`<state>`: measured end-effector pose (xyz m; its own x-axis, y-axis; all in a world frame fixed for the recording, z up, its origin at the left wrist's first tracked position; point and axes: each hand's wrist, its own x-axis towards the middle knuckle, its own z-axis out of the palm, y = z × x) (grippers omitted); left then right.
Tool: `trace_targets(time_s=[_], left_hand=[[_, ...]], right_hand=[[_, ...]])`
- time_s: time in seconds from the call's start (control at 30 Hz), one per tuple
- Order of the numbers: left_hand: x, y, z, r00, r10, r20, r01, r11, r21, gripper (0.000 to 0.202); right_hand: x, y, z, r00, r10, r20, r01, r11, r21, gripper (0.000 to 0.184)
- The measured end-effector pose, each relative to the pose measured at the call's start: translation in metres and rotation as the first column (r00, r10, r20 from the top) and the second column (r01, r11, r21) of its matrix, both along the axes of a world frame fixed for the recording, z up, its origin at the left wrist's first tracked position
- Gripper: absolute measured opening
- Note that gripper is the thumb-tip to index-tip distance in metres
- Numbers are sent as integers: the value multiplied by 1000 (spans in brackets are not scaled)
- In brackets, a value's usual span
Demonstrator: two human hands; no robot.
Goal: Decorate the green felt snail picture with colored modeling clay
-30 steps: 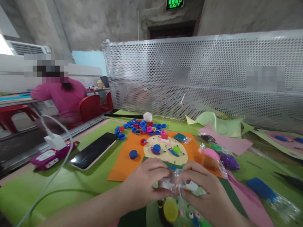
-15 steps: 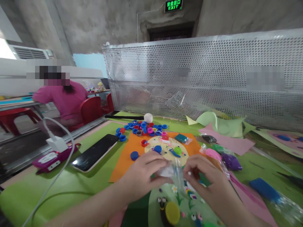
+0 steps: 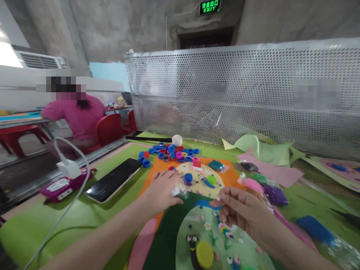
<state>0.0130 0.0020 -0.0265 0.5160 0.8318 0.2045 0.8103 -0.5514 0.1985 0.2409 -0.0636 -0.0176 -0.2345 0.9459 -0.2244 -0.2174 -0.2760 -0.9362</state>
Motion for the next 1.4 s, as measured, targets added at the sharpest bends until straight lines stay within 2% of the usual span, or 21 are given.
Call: trace_targets(time_s=[0.1, 0.2, 0.27, 0.4, 0.5, 0.6, 0.67, 0.8, 0.9, 0.97, 1.03, 1.13, 1.3, 1.4], left_hand=[[3, -8, 5, 999, -43, 28, 43, 999, 11, 70], [9, -19, 11, 991, -117, 61, 114, 993, 38, 55], [14, -26, 11, 967, -219, 132, 210, 975, 75, 46], [22, -39, 4, 823, -438, 362, 391, 899, 197, 31], [26, -44, 0, 765, -526, 373, 404, 842, 358, 24], [27, -44, 0, 743, -580, 334, 397, 783, 479, 18], [27, -43, 2, 742, -592, 313, 402, 768, 499, 16], [26, -44, 4, 741, -591, 320, 401, 771, 495, 17], [24, -43, 4, 734, -565, 376, 360, 794, 490, 19], [23, -41, 2, 735, -540, 410, 342, 818, 463, 19], [22, -38, 1, 744, -512, 429, 328, 839, 433, 15], [21, -34, 1, 767, -470, 436, 302, 865, 402, 9], [22, -34, 1, 793, -416, 446, 270, 895, 355, 16], [23, -35, 1, 794, -413, 446, 284, 901, 328, 13]], right_hand=[[0, -2, 1, 1000, 25, -8, -25, 1000, -9, 36], [-1, -4, 4, 998, 62, 3, -62, 998, 9, 34], [-4, -5, 5, 994, 102, 33, -103, 994, 25, 33], [-10, -8, 3, 970, 165, 180, -188, 975, 119, 32], [-12, -11, 2, 954, 166, 251, -216, 958, 189, 26], [-12, -12, 3, 950, 153, 273, -209, 959, 191, 21], [-11, -12, 3, 952, 144, 270, -201, 960, 195, 18], [-11, -12, 4, 965, 150, 217, -189, 967, 172, 18], [-11, -11, 5, 978, 139, 158, -156, 983, 101, 28], [-10, -9, 6, 978, 93, 185, -111, 990, 88, 36], [-7, -6, 6, 965, 45, 257, -80, 988, 131, 35], [0, 0, 5, 929, 13, 369, -104, 968, 229, 34], [10, 4, 3, 794, -79, 603, -189, 910, 368, 28], [10, 3, 5, 743, -181, 645, -166, 884, 438, 23]])
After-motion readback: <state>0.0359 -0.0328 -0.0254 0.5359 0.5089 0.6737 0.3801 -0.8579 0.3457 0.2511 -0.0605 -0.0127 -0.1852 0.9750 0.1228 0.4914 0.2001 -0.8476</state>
